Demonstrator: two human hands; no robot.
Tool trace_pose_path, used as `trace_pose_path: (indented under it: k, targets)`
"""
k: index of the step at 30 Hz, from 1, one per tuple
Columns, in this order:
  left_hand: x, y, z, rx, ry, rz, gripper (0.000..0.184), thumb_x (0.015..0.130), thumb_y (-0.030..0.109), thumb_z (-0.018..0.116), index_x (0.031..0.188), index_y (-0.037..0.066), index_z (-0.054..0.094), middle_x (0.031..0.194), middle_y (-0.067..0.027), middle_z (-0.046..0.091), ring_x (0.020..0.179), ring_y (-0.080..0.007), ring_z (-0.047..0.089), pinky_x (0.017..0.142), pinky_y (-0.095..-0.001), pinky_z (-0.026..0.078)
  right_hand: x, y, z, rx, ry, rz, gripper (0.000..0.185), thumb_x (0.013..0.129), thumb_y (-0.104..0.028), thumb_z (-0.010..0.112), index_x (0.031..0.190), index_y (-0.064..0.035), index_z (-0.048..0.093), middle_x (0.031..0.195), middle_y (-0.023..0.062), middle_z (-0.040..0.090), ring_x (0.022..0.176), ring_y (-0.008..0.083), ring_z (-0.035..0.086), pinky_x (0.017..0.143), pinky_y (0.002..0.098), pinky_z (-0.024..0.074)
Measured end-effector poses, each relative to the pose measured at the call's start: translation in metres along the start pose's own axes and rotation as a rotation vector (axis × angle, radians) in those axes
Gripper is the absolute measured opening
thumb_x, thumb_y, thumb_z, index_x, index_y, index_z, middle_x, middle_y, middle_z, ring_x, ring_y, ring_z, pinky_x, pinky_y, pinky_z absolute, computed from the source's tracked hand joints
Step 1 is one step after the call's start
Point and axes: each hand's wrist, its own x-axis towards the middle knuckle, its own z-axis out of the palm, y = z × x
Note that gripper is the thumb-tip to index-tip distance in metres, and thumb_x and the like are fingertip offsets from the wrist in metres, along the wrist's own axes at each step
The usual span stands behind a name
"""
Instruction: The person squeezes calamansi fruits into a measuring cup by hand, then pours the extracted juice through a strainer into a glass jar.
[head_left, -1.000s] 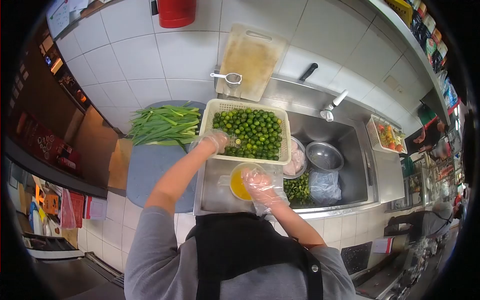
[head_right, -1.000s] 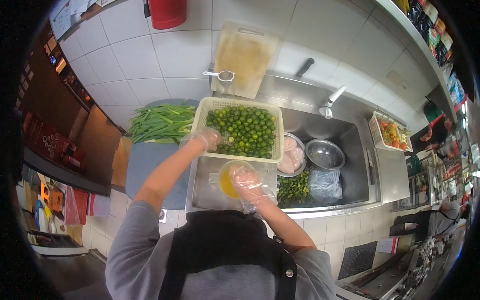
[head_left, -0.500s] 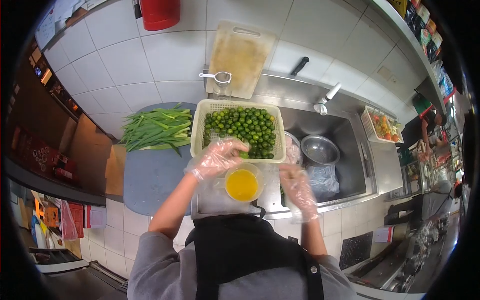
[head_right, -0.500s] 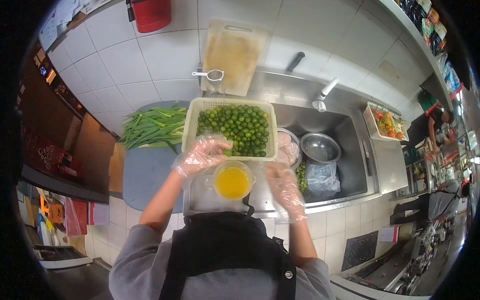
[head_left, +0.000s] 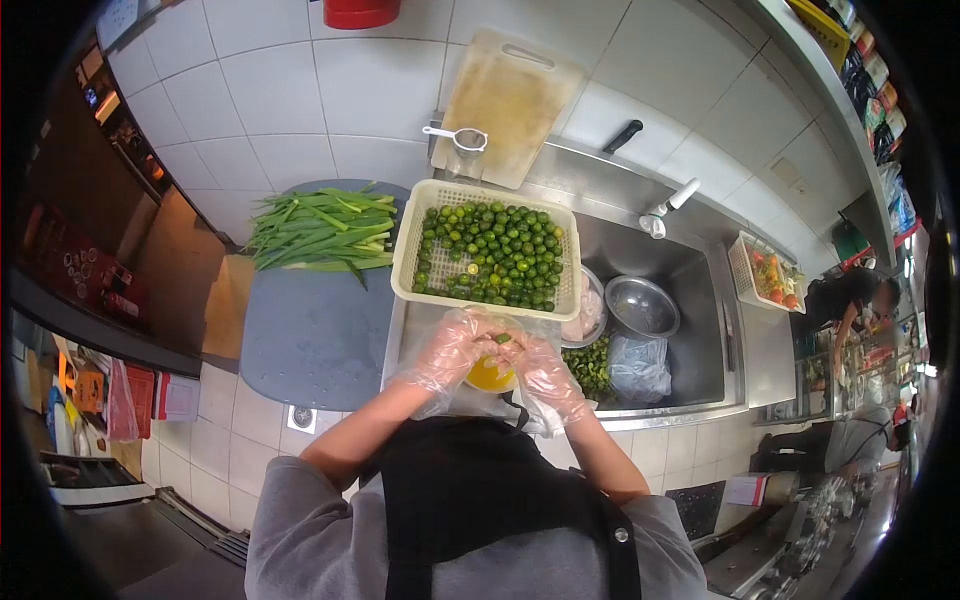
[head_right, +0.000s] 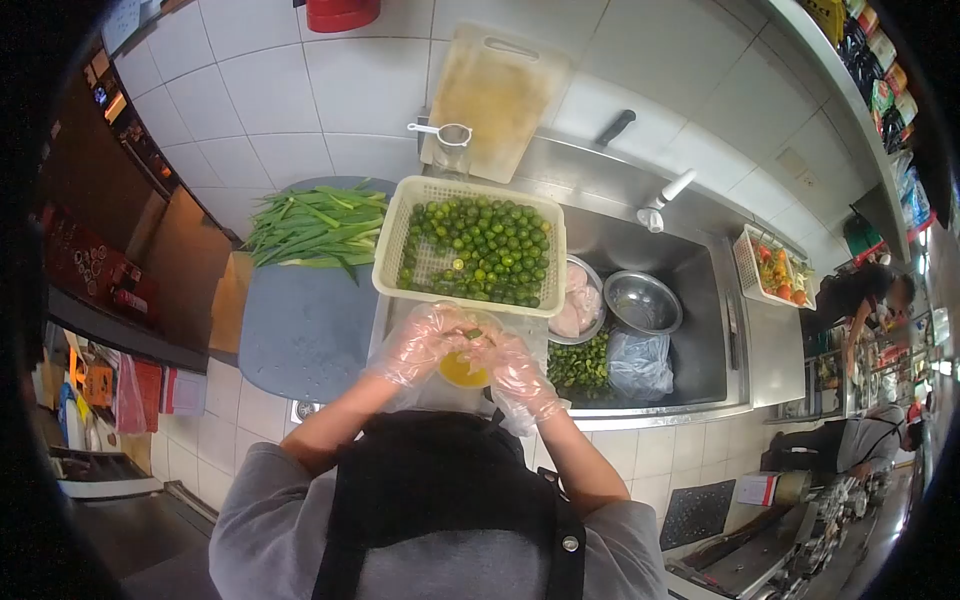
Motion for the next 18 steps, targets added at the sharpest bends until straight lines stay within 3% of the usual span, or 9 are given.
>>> trace_pose_path:
  k: [2, 3, 5, 8, 9, 11, 12, 14, 18]
  targets:
    - [-0.002, -0.011, 0.009, 0.025, 0.047, 0.053, 0.026, 0.082, 0.008, 0.07, 0.108, 0.005, 0.07, 0.101, -0.0111, 0.068, 0.091, -0.027, 0.066, 0.083, -0.036, 0.052, 0.004, 0.014, 0.0, -0.051, 0.047, -0.106, 0.032, 0.1, -0.02, 0.055, 0.123, 0.0017, 0.06, 0.093, 0.0045, 0.068, 0.081, 0.0113, 0.061, 0.076, 0.0289, 0.05]
    - [-0.003, -0.017, 0.013, 0.186, 0.115, 0.149, 0.023, 0.083, 0.007, 0.067, 0.106, 0.006, 0.069, 0.098, -0.0129, 0.068, 0.088, -0.0308, 0.066, 0.079, -0.0382, 0.053, 0.005, 0.019, -0.001, -0.051, 0.046, -0.101, 0.032, 0.1, -0.02, 0.055, 0.123, 0.0017, 0.06, 0.093, 0.0045, 0.068, 0.081, 0.0113, 0.061, 0.076, 0.0289, 0.05]
    - [-0.003, -0.026, 0.02, 0.348, 0.184, 0.244, 0.02, 0.084, 0.006, 0.064, 0.103, 0.007, 0.069, 0.096, -0.0147, 0.067, 0.084, -0.0346, 0.065, 0.075, -0.0404, 0.053, 0.01, 0.032, -0.003, -0.719, 0.161, -0.247, 0.021, 0.094, -0.008, 0.053, 0.111, -0.0009, 0.063, 0.096, 0.0179, 0.068, 0.085, 0.0306, 0.065, 0.076, 0.0373, 0.0518]
    - [-0.003, -0.034, 0.027, 0.532, 0.103, 0.054, 0.01, 0.085, 0.007, 0.054, 0.089, 0.005, 0.063, 0.087, -0.0207, 0.063, 0.085, -0.0399, 0.061, 0.07, -0.0449, 0.048, 0.021, 0.068, -0.007, -0.5, 0.183, -0.229, 0.013, 0.089, -0.004, 0.053, 0.097, -0.0014, 0.064, 0.092, 0.0223, 0.066, 0.084, 0.0379, 0.064, 0.071, 0.0419, 0.0514]
    - [-0.002, -0.036, 0.027, 0.503, 0.092, 0.052, 0.009, 0.086, 0.009, 0.053, 0.086, 0.005, 0.061, 0.086, -0.0217, 0.062, 0.085, -0.0409, 0.06, 0.069, -0.0467, 0.047, 0.023, 0.073, -0.009, -0.499, 0.182, -0.228, 0.013, 0.089, -0.004, 0.053, 0.097, -0.0014, 0.064, 0.092, 0.0223, 0.066, 0.084, 0.0379, 0.064, 0.071, 0.0419, 0.0514]
    - [0.001, -0.039, 0.026, 0.475, 0.078, 0.054, 0.009, 0.086, 0.011, 0.052, 0.084, 0.004, 0.058, 0.084, -0.0226, 0.061, 0.084, -0.042, 0.059, 0.069, -0.0486, 0.047, 0.025, 0.08, -0.016, -0.797, 0.091, -0.307, 0.017, 0.092, -0.009, 0.053, 0.102, 0.0014, 0.062, 0.092, 0.0243, 0.066, 0.087, 0.041, 0.064, 0.079, 0.0428, 0.0509]
    - [0.003, -0.04, 0.024, 0.508, 0.056, 0.096, 0.008, 0.087, 0.011, 0.052, 0.089, 0.006, 0.059, 0.085, -0.0212, 0.062, 0.082, -0.043, 0.059, 0.067, -0.0489, 0.046, 0.024, 0.073, -0.014, -0.797, 0.094, -0.305, 0.017, 0.092, -0.009, 0.053, 0.102, 0.0014, 0.062, 0.092, 0.0243, 0.066, 0.087, 0.041, 0.064, 0.079, 0.0428, 0.0509]
    - [0.004, -0.042, 0.024, 0.542, 0.032, 0.137, 0.009, 0.088, 0.01, 0.053, 0.095, 0.008, 0.059, 0.086, -0.0198, 0.063, 0.08, -0.044, 0.059, 0.065, -0.0492, 0.046, 0.02, 0.053, -0.006, -1.114, 0.132, -0.5, 0.014, 0.087, -0.005, 0.052, 0.098, -0.0005, 0.059, 0.089, 0.0211, 0.063, 0.087, 0.0395, 0.061, 0.08, 0.0463, 0.048]
    - [0.002, -0.052, 0.027, 0.436, 0.082, 0.172, 0.009, 0.084, 0.008, 0.051, 0.089, 0.004, 0.057, 0.084, -0.0234, 0.06, 0.083, -0.0455, 0.056, 0.069, -0.0517, 0.044, 0.023, 0.071, -0.008, -1.245, 0.159, -0.536, 0.012, 0.084, -0.003, 0.051, 0.095, -0.0026, 0.057, 0.087, 0.0193, 0.06, 0.086, 0.0378, 0.058, 0.078, 0.0484, 0.0451]
